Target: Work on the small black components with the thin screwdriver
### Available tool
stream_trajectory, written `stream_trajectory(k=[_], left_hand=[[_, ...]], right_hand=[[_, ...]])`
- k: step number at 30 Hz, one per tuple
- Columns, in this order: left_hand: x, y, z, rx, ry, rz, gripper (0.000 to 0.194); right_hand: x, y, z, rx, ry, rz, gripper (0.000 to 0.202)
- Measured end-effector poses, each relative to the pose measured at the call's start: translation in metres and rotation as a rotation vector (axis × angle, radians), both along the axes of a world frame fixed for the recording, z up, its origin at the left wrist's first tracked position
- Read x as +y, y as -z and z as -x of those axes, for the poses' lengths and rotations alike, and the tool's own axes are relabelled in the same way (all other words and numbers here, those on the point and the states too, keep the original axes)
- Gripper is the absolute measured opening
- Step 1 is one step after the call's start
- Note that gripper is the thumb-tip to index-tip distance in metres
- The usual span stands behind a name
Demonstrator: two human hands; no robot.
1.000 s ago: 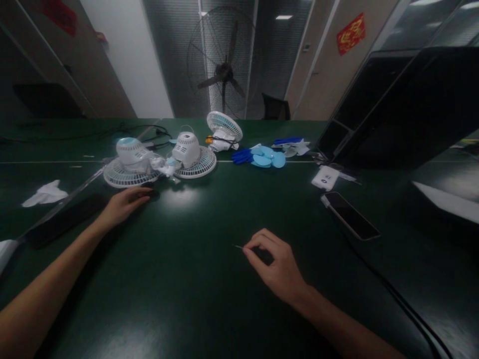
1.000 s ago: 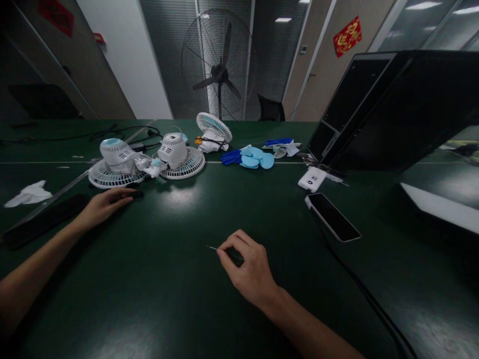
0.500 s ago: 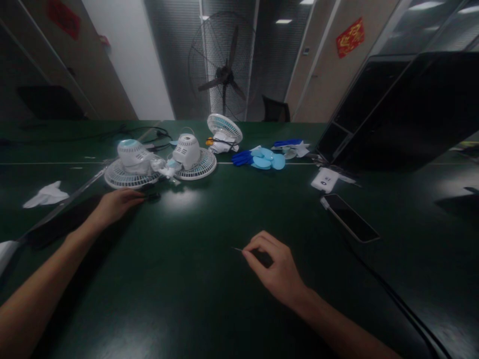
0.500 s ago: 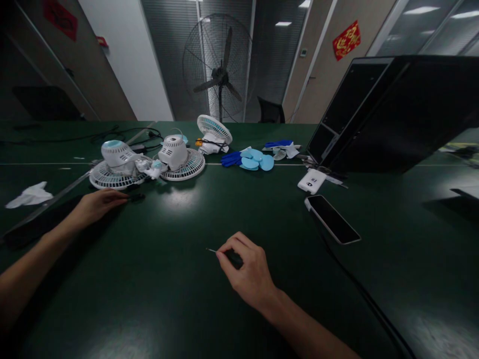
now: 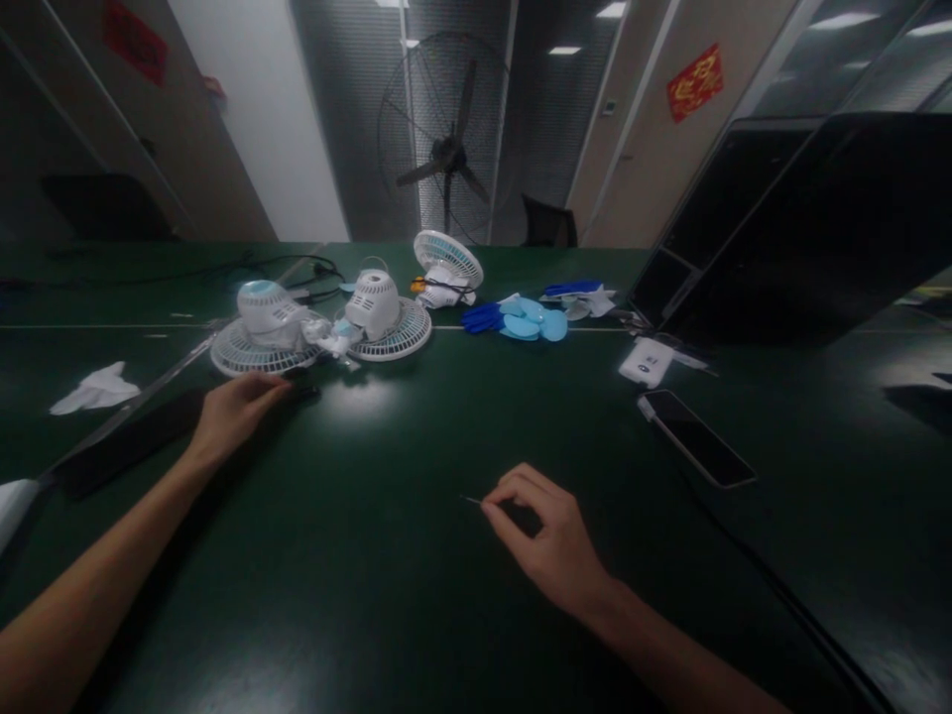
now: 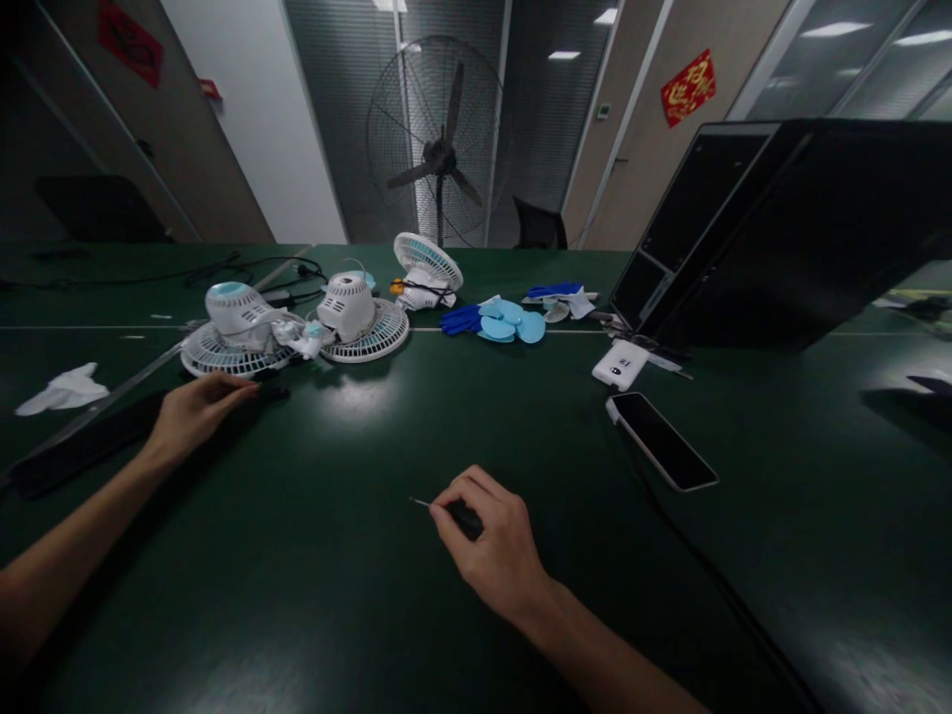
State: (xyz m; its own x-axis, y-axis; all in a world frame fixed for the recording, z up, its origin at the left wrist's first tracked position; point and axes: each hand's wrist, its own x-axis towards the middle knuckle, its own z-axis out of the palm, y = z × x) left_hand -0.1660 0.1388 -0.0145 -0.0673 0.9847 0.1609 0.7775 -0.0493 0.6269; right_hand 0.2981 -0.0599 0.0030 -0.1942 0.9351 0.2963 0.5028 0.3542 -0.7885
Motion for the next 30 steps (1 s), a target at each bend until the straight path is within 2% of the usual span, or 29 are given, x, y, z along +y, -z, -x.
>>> stream_trajectory(k=[4, 13, 30], left_hand=[[-0.001, 0.003, -0.014, -0.101, 0.015, -0.097, 0.055], [0.0, 0.006, -0.024, -0.01, 0.06, -0.096, 0.049], [-0.002, -0.002, -0.028, -0.056, -0.006, 0.11, 0.064]], right_hand=[[0.0, 0.0, 0.0, 0.001, 0.011, -0.005, 0.009], [0.001, 0.002, -0.002, 0.01, -0.013, 0.034, 0.009], [0.0, -0.001, 0.001, 0.003, -0.015, 0.021, 0.01]])
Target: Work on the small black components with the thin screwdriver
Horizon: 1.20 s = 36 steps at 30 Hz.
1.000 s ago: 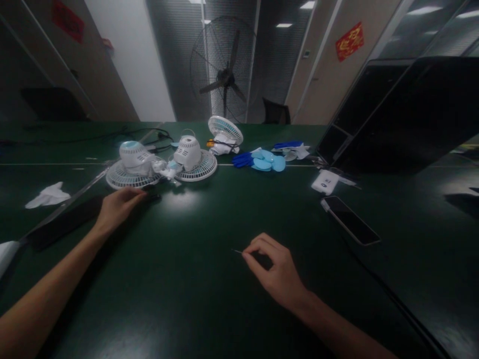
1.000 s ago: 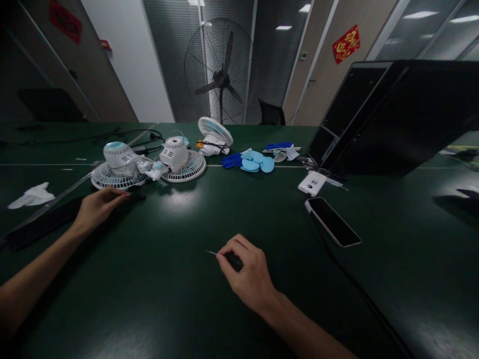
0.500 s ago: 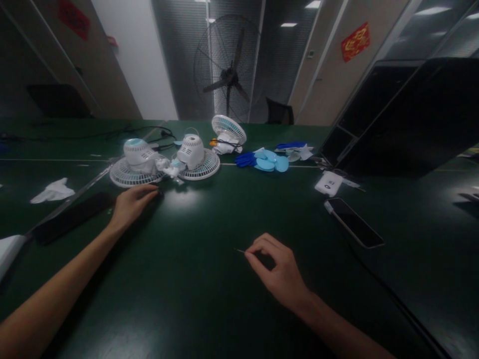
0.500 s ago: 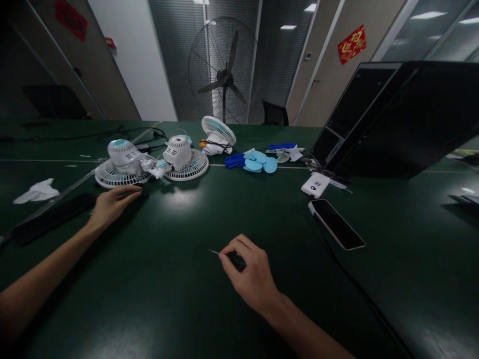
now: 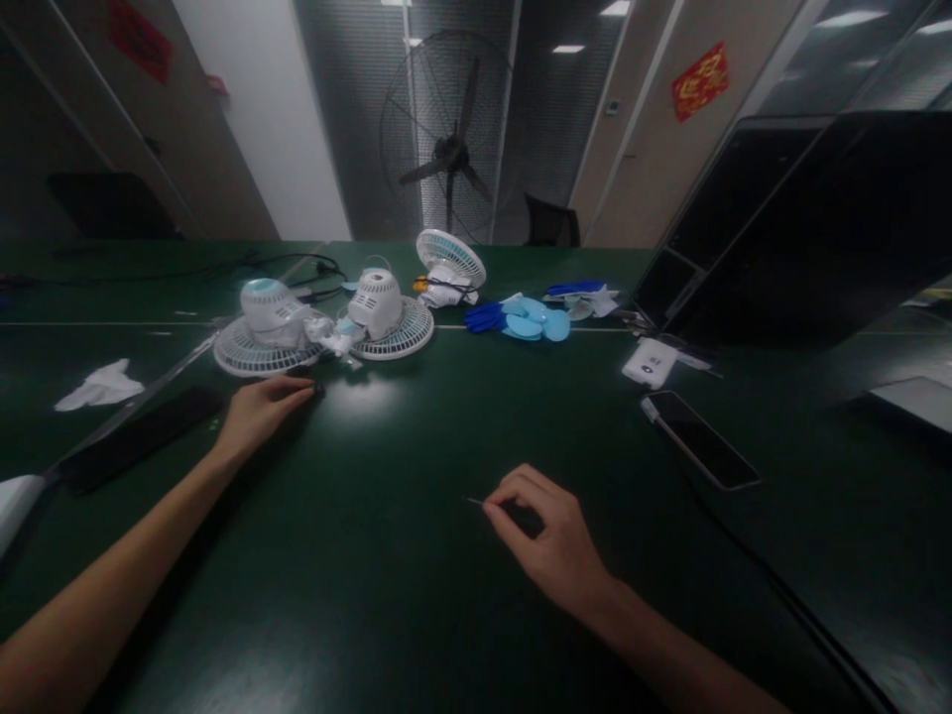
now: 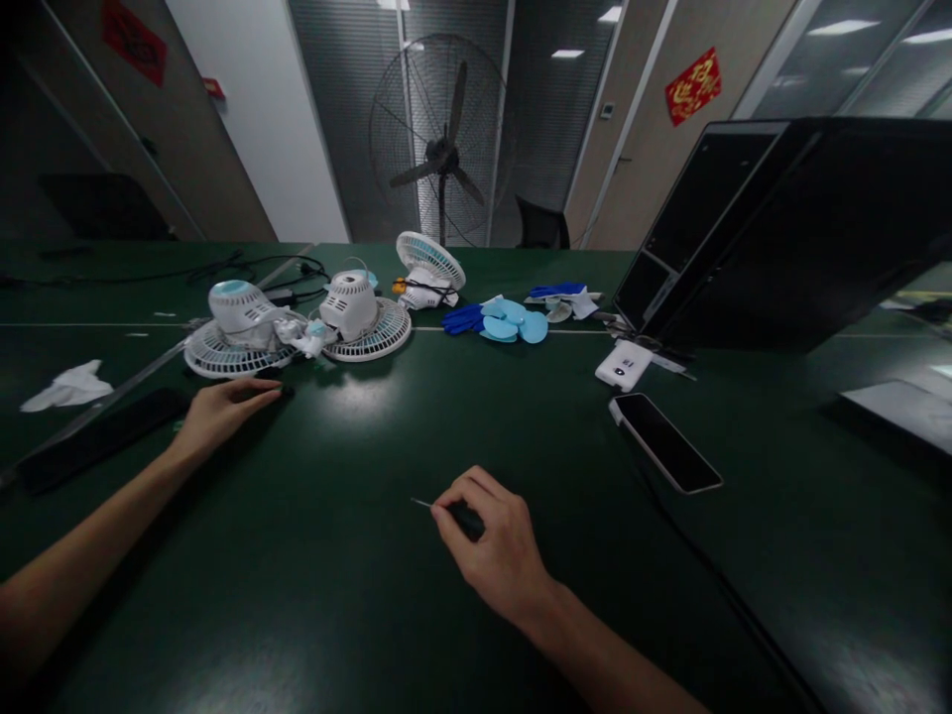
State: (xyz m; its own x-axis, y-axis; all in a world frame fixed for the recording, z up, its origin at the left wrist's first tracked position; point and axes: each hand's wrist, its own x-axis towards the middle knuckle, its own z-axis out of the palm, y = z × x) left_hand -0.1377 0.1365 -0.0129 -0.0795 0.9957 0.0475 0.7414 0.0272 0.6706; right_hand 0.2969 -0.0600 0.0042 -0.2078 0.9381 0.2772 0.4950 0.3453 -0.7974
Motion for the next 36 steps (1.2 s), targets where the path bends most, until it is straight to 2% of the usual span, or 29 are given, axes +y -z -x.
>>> stream_trajectory(k=[9, 14, 20, 22, 24, 26, 31, 33, 36], left_hand=[[0.003, 0.005, 0.0, -0.109, -0.007, -0.039, 0.065], [0.003, 0.004, 0.002, -0.168, 0.009, 0.006, 0.071], [0.0, -0.002, 0.0, -0.106, 0.024, 0.012, 0.064], [-0.002, -0.004, -0.004, -0.063, 0.072, -0.006, 0.061], [-0.007, -0.008, -0.017, -0.05, 0.194, -0.008, 0.054], [-0.019, -0.011, -0.042, -0.06, 0.373, 0.008, 0.042], [-0.075, -0.009, -0.135, -0.086, 0.8, 0.026, 0.021], [-0.097, -0.006, -0.163, -0.125, 0.915, -0.007, 0.018], [-0.116, -0.006, -0.181, -0.131, 0.999, -0.046, 0.016]], right_hand=[[0.001, 0.0, 0.0, -0.006, 0.017, -0.026, 0.009], [0.0, -0.001, 0.0, 0.008, 0.009, -0.015, 0.01], [-0.001, 0.001, -0.001, -0.002, 0.01, 0.007, 0.01], [0.0, 0.001, -0.001, -0.01, 0.01, 0.005, 0.01], [0.0, 0.0, 0.0, -0.019, 0.012, -0.001, 0.011], [0.0, 0.0, 0.0, -0.031, 0.015, -0.002, 0.011], [0.0, 0.001, 0.001, -0.103, 0.019, 0.006, 0.01], [0.0, 0.002, 0.002, -0.138, 0.014, 0.003, 0.009], [-0.001, 0.004, 0.002, -0.174, 0.012, -0.012, 0.008]])
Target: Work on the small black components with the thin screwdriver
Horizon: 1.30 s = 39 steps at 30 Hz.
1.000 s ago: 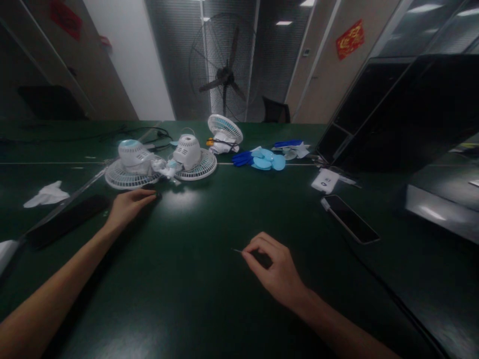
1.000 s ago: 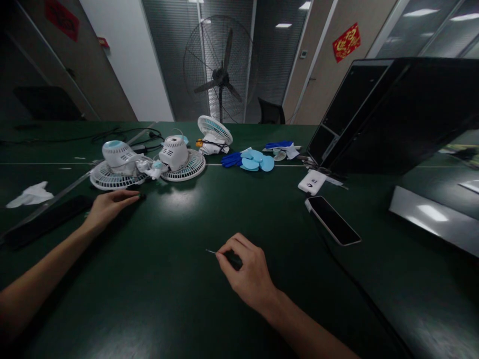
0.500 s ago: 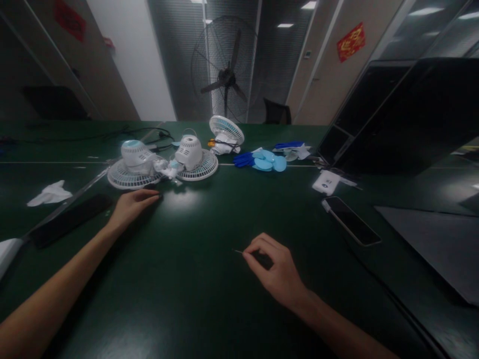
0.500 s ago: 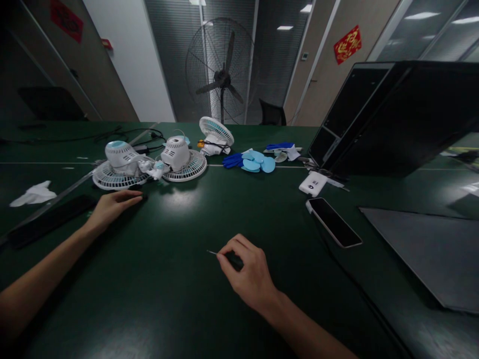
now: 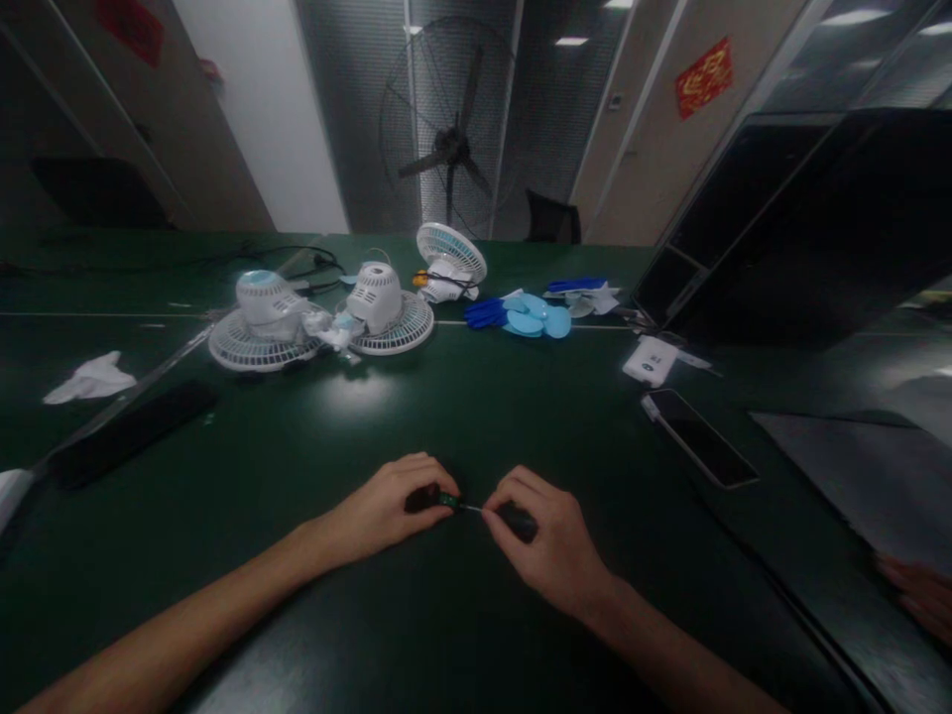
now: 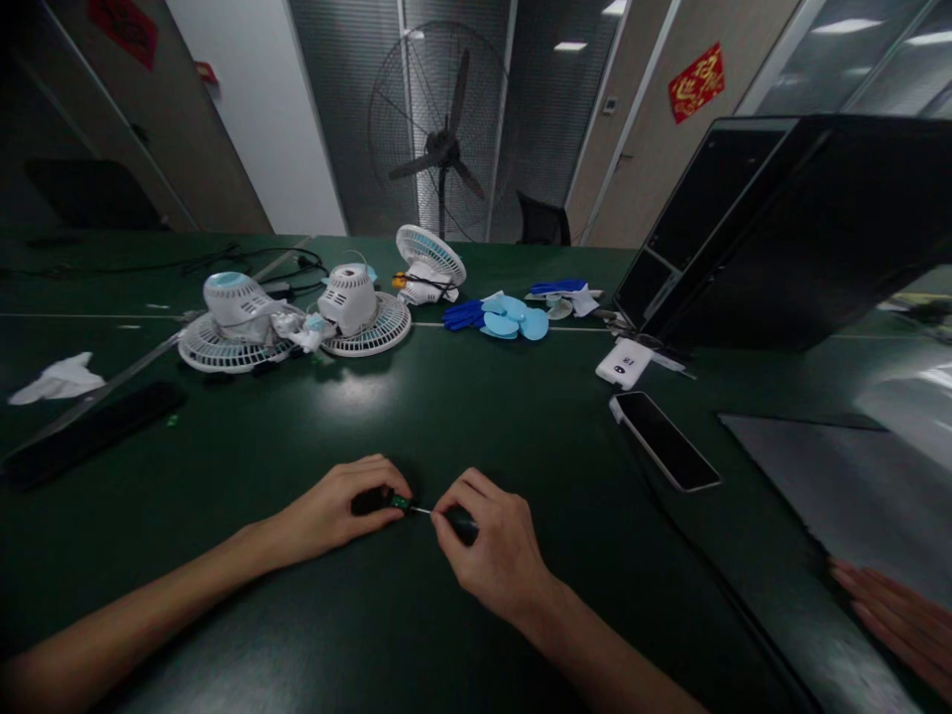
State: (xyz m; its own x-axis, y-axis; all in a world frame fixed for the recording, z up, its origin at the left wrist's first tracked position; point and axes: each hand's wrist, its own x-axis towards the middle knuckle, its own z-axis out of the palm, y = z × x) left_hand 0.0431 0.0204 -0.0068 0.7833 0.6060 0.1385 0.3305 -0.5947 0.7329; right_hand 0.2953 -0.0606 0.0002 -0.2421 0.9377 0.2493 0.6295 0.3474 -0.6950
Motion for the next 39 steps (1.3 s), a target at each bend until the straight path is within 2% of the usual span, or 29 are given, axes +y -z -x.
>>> stream_trajectory(k=[15, 22, 26, 29, 37, 39], left_hand=[[-0.001, -0.001, 0.003, -0.02, 0.066, -0.016, 0.018], [-0.001, 0.0, 0.002, -0.031, 0.071, -0.016, 0.017], [-0.004, 0.002, 0.0, -0.036, 0.061, 0.014, 0.026], [-0.005, 0.002, -0.001, -0.027, 0.034, 0.028, 0.036], [-0.009, -0.012, -0.001, 0.003, 0.106, -0.031, 0.04], [-0.01, -0.013, -0.001, 0.013, 0.124, -0.039, 0.034]], right_hand=[[0.0, -0.001, 0.002, -0.051, -0.025, 0.004, 0.008], [0.001, 0.0, 0.004, 0.039, -0.067, 0.018, 0.008], [0.0, 0.001, 0.008, 0.08, -0.112, 0.012, 0.008], [0.0, 0.001, 0.007, 0.058, -0.087, -0.007, 0.008], [0.001, -0.001, 0.004, 0.064, -0.023, -0.028, 0.008], [0.0, 0.0, 0.003, 0.06, -0.015, -0.026, 0.008]])
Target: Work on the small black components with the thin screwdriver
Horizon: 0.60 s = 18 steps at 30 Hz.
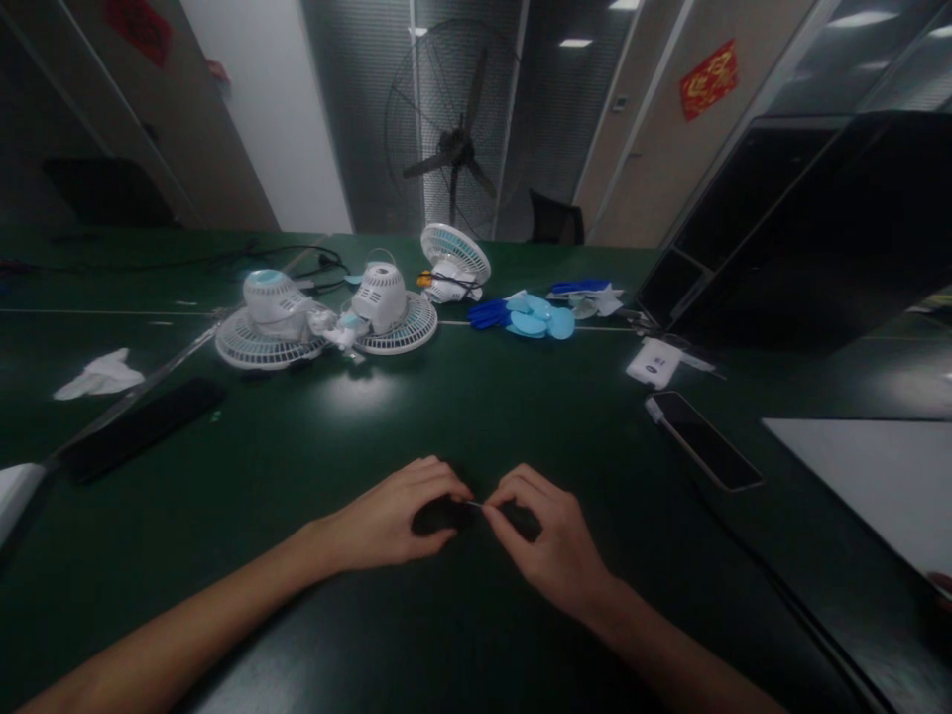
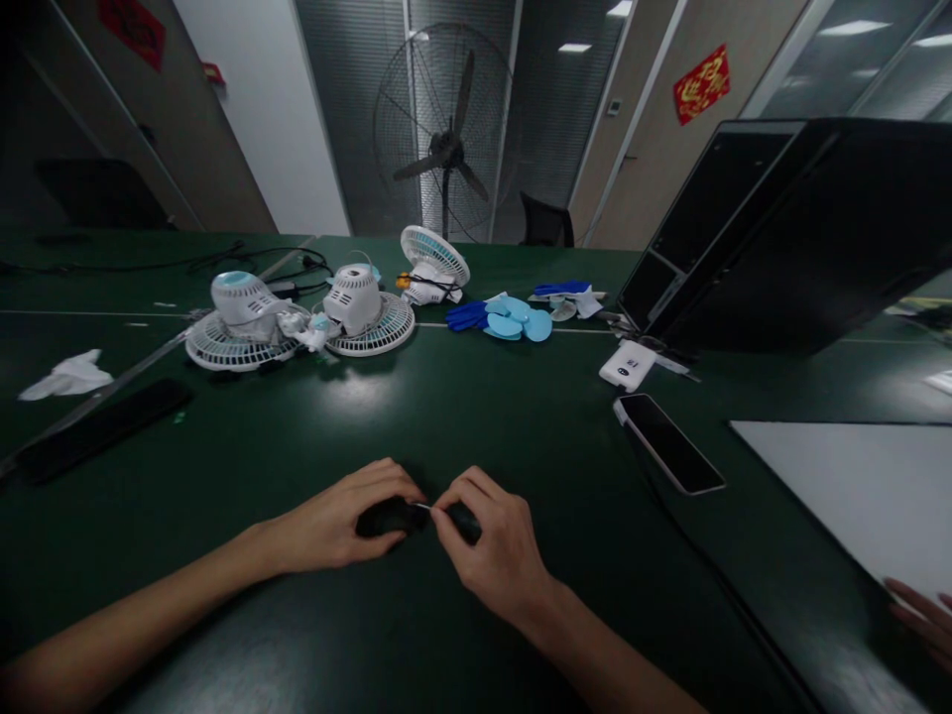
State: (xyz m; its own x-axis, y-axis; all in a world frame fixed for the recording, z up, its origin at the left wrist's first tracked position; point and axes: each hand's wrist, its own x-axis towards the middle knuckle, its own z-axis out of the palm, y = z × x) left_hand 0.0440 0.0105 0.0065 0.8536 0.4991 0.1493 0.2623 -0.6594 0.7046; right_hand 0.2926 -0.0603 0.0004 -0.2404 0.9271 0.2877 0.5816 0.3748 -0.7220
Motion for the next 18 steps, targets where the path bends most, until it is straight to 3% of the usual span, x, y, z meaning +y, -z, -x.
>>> stream_trajectory(k=[4, 8, 14, 18], left_hand=[[0.008, 0.002, 0.007, 0.005, 0.004, 0.003, 0.022], [0.037, 0.006, 0.034, 0.036, -0.097, -0.032, 0.027], [0.098, 0.014, 0.115, 0.156, -0.518, -0.181, 0.04], [0.122, 0.02, 0.168, 0.263, -0.794, -0.307, 0.045]], right_hand=[[0.0, 0.0, -0.002, 0.002, 0.002, 0.003, 0.007], [0.0, -0.003, -0.002, 0.022, -0.006, 0.012, 0.008], [-0.001, -0.005, -0.002, 0.041, -0.017, 0.026, 0.01], [0.0, -0.005, -0.002, 0.032, -0.017, 0.024, 0.009]])
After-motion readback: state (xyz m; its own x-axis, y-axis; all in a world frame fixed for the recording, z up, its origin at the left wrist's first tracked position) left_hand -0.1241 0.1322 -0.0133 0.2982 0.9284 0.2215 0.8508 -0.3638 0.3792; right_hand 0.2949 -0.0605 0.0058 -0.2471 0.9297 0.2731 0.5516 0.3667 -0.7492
